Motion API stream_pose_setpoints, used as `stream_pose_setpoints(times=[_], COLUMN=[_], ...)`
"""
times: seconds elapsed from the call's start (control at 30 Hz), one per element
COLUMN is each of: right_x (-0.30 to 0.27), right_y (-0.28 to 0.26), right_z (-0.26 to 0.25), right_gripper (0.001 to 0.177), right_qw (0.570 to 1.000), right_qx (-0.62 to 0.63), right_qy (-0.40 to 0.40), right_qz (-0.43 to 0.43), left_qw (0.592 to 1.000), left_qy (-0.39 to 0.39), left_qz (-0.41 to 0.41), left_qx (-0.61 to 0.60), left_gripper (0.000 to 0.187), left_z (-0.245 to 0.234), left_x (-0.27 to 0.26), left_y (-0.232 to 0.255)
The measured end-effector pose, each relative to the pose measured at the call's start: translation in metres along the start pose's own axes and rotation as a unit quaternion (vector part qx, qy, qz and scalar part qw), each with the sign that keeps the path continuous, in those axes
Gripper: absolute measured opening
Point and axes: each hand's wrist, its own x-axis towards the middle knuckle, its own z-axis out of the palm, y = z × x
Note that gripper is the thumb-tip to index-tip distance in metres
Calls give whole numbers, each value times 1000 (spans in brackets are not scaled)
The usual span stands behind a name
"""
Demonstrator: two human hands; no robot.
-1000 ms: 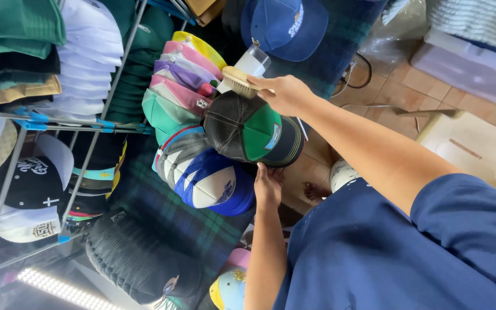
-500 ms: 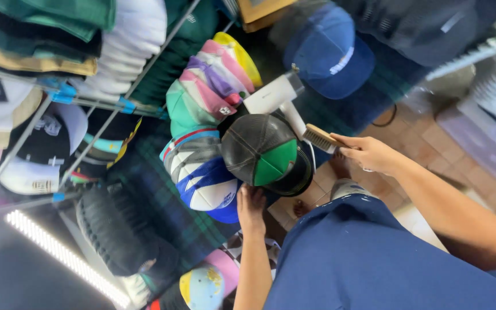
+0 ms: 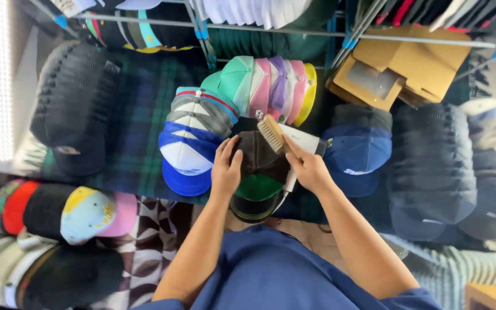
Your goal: A person is cleaning and shaping various baseball caps using a handheld brush, a steamer, and a wooden shaping block.
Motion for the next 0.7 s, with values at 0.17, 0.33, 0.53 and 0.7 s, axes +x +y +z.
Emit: stream_pose_setpoints(times=[0.17,0.33,0.53,0.7], right_x=[61,51,86,23], right_y=[3,-70,-103,-134], right_z=[-19,-20,-12,-38], right_gripper=[42,42,37,42], right_qw=[990,970,902,923], right_qx=[-112,-169,-360,-295], right_qy=[-64,-112,-174,-209], right_qz=[-53,-136,-163,-132], left_qw=[992,978,979,987], left_qy=[32,10,41,27], left_qz=[42,-7,-47,-122], left_qx=[-112,-206,-193,-103], left_gripper=[36,43,44,43], left_z=[8,9,2,-23], left_x=[14,17,-1,-52], left_y=[-30,-52,-50,-26])
